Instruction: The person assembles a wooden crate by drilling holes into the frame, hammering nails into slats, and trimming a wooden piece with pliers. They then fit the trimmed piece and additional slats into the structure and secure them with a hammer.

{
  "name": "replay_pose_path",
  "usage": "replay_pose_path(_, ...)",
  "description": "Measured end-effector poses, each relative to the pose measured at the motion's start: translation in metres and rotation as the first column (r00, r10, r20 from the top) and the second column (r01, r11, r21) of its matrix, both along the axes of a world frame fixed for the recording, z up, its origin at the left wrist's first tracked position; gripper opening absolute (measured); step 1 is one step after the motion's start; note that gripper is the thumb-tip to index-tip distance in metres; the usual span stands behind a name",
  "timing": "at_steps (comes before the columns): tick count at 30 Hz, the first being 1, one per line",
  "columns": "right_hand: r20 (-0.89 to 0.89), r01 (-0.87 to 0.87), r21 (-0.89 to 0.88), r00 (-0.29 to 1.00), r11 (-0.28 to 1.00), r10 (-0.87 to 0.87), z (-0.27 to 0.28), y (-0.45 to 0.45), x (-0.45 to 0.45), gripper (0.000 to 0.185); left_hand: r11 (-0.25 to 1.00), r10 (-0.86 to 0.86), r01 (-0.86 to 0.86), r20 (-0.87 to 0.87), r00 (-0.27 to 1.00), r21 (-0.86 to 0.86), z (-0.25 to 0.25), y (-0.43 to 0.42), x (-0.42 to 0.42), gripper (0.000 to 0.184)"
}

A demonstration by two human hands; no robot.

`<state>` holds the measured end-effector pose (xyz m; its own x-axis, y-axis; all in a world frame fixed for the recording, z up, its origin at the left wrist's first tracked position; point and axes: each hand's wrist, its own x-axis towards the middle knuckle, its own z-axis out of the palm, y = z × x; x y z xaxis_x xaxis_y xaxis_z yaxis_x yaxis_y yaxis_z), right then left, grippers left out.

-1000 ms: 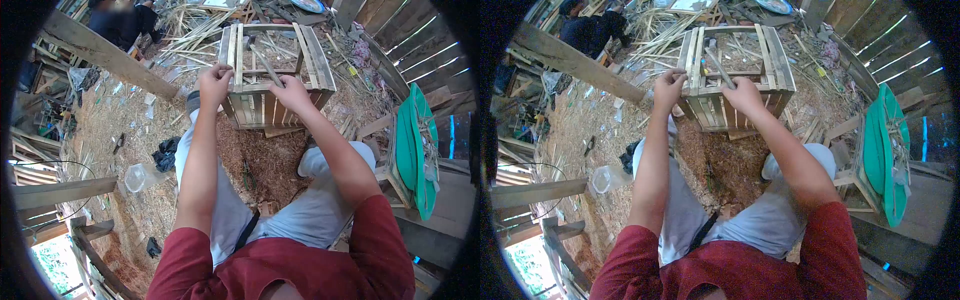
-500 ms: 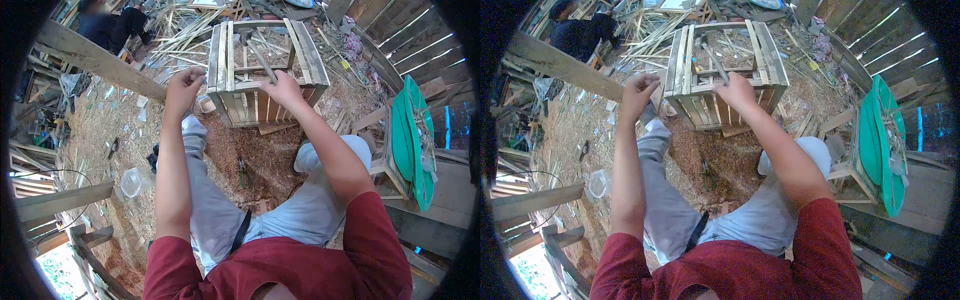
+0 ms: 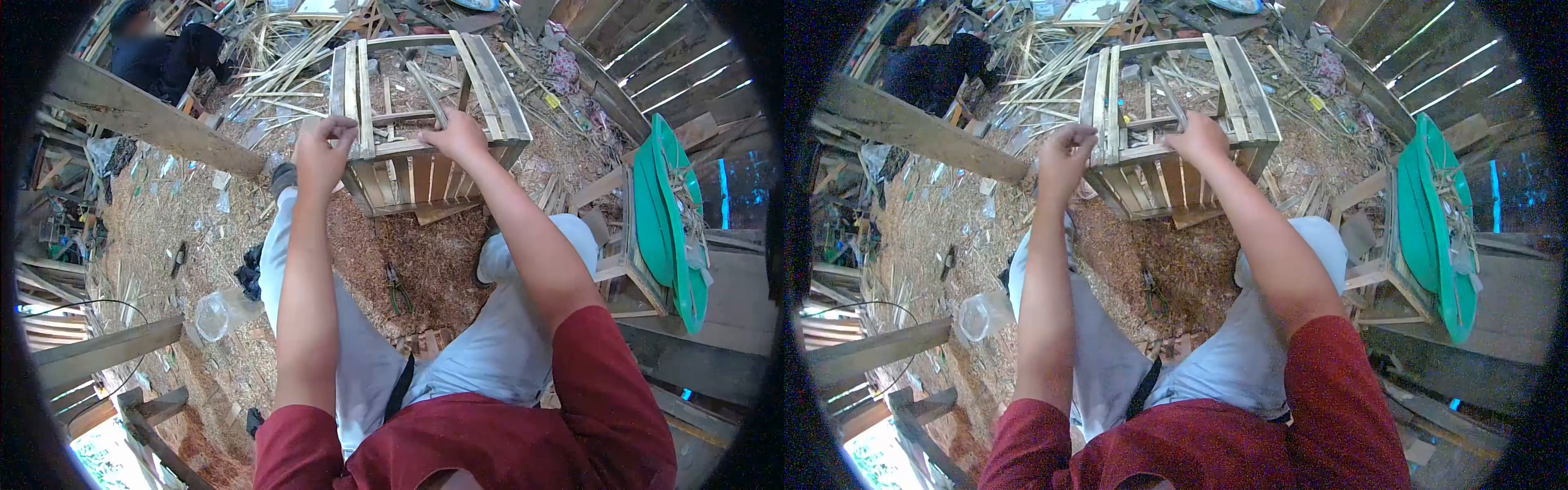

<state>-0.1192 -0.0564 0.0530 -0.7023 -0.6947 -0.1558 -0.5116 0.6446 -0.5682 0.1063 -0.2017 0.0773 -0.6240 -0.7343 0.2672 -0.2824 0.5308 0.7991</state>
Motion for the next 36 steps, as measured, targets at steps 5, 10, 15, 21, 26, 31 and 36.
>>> replay_pose_path(5,0.006,-0.027,0.115,1.000,0.993,0.026,0.007,-0.002,0.002,0.047,0.993,0.016,0.002,-0.159,0.987,0.116,-0.017,0.018,0.005,0.014)
replay_pose_path(10,-0.027,-0.020,0.120,0.999,0.993,0.024,0.009,0.000,0.008,0.045,0.994,0.084,-0.077,-0.095,0.992,0.080,-0.032,0.018,0.005,0.015)
replay_pose_path(15,-0.052,-0.023,0.105,0.998,0.994,0.028,0.017,0.005,0.014,0.044,0.982,0.112,-0.087,-0.148,0.983,0.166,-0.056,0.007,-0.005,0.012)
replay_pose_path(21,-0.096,-0.045,0.092,0.994,0.995,0.054,0.016,0.006,0.016,0.044,0.997,0.072,-0.071,-0.041,0.997,0.020,-0.051,0.008,-0.002,0.012)
replay_pose_path(26,-0.080,-0.067,0.090,0.994,0.994,0.075,0.010,0.006,0.012,0.044,0.998,0.052,-0.049,-0.089,0.995,0.036,-0.065,0.003,-0.003,0.013)
replay_pose_path(31,-0.126,-0.077,0.092,0.988,0.993,0.088,0.003,0.005,0.011,0.047,0.996,0.058,-0.052,-0.086,0.995,0.069,-0.066,0.003,-0.005,0.012)
replay_pose_path(36,-0.095,-0.106,0.118,0.988,0.987,0.117,0.012,0.007,0.013,0.047,0.999,0.046,-0.044,-0.054,0.997,0.028,-0.058,0.005,-0.001,0.011)
